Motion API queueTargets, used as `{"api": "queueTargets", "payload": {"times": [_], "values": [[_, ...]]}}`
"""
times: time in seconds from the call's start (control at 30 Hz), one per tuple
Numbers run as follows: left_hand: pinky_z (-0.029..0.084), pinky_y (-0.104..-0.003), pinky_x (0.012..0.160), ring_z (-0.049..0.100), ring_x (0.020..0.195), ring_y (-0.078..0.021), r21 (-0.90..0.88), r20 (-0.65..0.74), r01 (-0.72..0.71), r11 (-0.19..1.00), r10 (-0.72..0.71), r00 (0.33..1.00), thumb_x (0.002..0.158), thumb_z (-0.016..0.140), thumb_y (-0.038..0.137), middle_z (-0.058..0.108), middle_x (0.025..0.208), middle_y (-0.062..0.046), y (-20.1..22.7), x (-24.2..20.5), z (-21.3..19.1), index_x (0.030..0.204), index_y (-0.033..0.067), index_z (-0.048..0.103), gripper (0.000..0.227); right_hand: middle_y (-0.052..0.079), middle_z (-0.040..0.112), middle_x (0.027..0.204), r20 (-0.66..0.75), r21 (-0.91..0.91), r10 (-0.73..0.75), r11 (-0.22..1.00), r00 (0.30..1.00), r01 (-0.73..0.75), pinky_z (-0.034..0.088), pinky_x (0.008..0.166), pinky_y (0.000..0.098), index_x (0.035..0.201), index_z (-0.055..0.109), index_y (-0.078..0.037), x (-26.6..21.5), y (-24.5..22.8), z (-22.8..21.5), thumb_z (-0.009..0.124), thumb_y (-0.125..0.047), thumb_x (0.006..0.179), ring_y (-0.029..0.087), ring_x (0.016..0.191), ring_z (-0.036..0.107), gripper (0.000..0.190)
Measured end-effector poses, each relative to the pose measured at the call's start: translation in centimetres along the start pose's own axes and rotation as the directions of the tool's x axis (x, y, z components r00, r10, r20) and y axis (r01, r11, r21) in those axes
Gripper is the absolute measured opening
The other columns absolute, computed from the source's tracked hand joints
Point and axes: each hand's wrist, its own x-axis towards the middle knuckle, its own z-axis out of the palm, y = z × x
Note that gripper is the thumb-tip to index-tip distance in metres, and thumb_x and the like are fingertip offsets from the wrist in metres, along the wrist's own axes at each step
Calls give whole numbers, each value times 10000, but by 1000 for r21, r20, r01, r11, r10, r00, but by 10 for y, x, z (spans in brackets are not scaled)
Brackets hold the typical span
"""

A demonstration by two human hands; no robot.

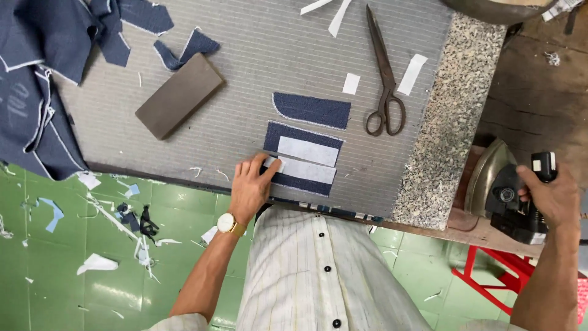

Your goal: The person irons a piece of dark blue fabric on a workbench using a steam iron. They then cut a strip of white material with scissors and place it on the fabric, ironing it again to secure it. The person repeats this process with another strip of white material, cutting and ironing it onto the fabric.

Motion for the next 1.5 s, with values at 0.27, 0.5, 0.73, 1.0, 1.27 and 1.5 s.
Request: {"api": "queueTargets", "payload": {"times": [0.27,0.5,0.73,1.0,1.27,1.5], "values": [[393,-487,1030,500,1209,-333,28,-41,109,994,-107,993,1039,504,373,552,1382,-114,21,-30,-3,1412,127,569,452,141,555,793,82,216,-56,976,995,37,473,505,360,1120,506,-15,36,59,10,685,-178,1182,218,606,526,249],[379,-518,1106,503,1313,-353,8,57,-71,997,70,996,1041,471,462,547,1467,-89,-2,-29,1,1454,108,541,549,122,497,667,100,74,67,994,993,-74,414,547,401,1094,504,-69,-17,-21,-3,643,-187,1168,220,547,450,197],[401,-523,1092,498,1291,-349,43,75,-67,997,64,995,1037,484,489,553,1400,-108,-5,-28,7,1434,132,548,539,174,544,649,22,-64,91,994,996,-90,403,544,421,1086,519,-27,-78,-52,1,692,-227,1126,278,515,489,266],[392,-525,1102,485,1316,-363,-39,127,-74,997,78,989,1029,506,481,539,1410,-106,-19,-22,8,1451,149,528,538,173,700,968,176,-141,132,984,975,-108,529,682,434,1320,642,-107,-140,-145,41,722,-297,943,291,704,629,430],[395,-533,1104,486,1319,-364,-70,127,-108,992,116,985,1021,519,495,529,1425,-124,-26,-25,10,1480,152,499,573,85,701,1304,424,-187,125,981,897,-48,613,819,449,1432,543,-330,-174,-240,78,667,-377,867,325,1001,744,580],[297,-520,1174,389,1408,-361,-148,38,-101,984,108,993,1009,546,471,464,1497,-125,-33,-38,32,1546,212,468,602,258,734,1170,507,-53,-39,996,861,76,572,948,544,1429,603,-265,-198,-282,94,793,-198,837,431,1104,702,626]]}}
